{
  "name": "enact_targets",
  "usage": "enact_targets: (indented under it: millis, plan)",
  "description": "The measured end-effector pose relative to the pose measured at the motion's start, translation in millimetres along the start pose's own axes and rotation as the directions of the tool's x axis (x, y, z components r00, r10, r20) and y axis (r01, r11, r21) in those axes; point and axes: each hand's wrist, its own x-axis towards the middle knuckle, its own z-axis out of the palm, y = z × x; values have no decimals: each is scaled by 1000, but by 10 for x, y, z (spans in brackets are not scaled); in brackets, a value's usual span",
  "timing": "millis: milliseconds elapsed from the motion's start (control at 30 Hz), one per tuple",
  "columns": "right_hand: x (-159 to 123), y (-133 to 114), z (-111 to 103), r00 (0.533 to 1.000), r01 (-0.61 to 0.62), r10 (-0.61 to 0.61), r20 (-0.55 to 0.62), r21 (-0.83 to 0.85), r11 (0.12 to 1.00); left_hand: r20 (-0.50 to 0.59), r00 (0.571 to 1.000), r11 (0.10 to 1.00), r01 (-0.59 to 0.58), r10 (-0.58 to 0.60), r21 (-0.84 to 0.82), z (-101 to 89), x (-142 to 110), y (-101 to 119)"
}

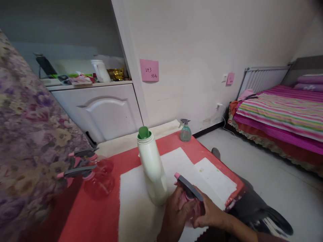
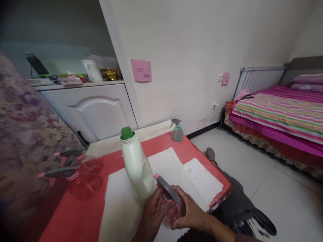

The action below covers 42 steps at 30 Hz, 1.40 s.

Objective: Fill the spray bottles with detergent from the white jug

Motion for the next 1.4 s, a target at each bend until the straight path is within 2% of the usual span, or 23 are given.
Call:
enact_targets:
  millis: [100,167,233,367,433,533,600,667,733,800,933,1000,1200,1400]
  plan:
    - [-7,14,-7,1000,-2,2,0,-22,1000,-166,985,999,41,-45,-29,112,3,-25]
    - [-8,2,-6,1000,-6,6,-4,-36,999,-232,971,999,51,-52,-9,152,-5,-59]
    - [0,-29,2,1000,2,-2,0,-30,1000,-191,981,999,34,-32,8,133,-16,-77]
    - [18,-79,20,1000,23,-23,14,-5,1000,-21,1000,998,-15,17,58,41,-24,-39]
    - [14,-72,24,1000,13,-13,0,-18,1000,-48,999,999,-1,3,43,51,-17,-15]
    - [-2,-48,24,999,-39,39,-7,-7,999,-171,984,999,44,-44,-4,116,-5,1]
    - [-2,-51,23,999,-46,46,4,4,999,-211,976,998,57,-52,18,127,-3,10]
    - [9,-79,23,1000,-10,10,7,3,1000,-151,988,998,39,-31,46,89,-6,29]
    - [23,-120,27,1000,15,-15,13,10,1000,-39,999,998,5,-3,57,34,-8,52]
    - [27,-151,33,1000,10,-11,15,26,1000,1,1000,998,-16,16,61,8,-3,67]
    - [7,-130,32,1000,-26,26,9,31,999,-127,992,1000,16,-13,17,72,17,45]
    - [-1,-97,26,999,-31,31,5,16,999,-158,987,999,31,-29,12,87,21,30]
    - [18,-48,15,1000,18,-18,7,3,1000,28,999,997,-18,16,76,-21,7,60]
    - [15,-29,-3,1000,7,-8,-9,-52,999,-137,990,1000,25,-26,-3,71,12,53]
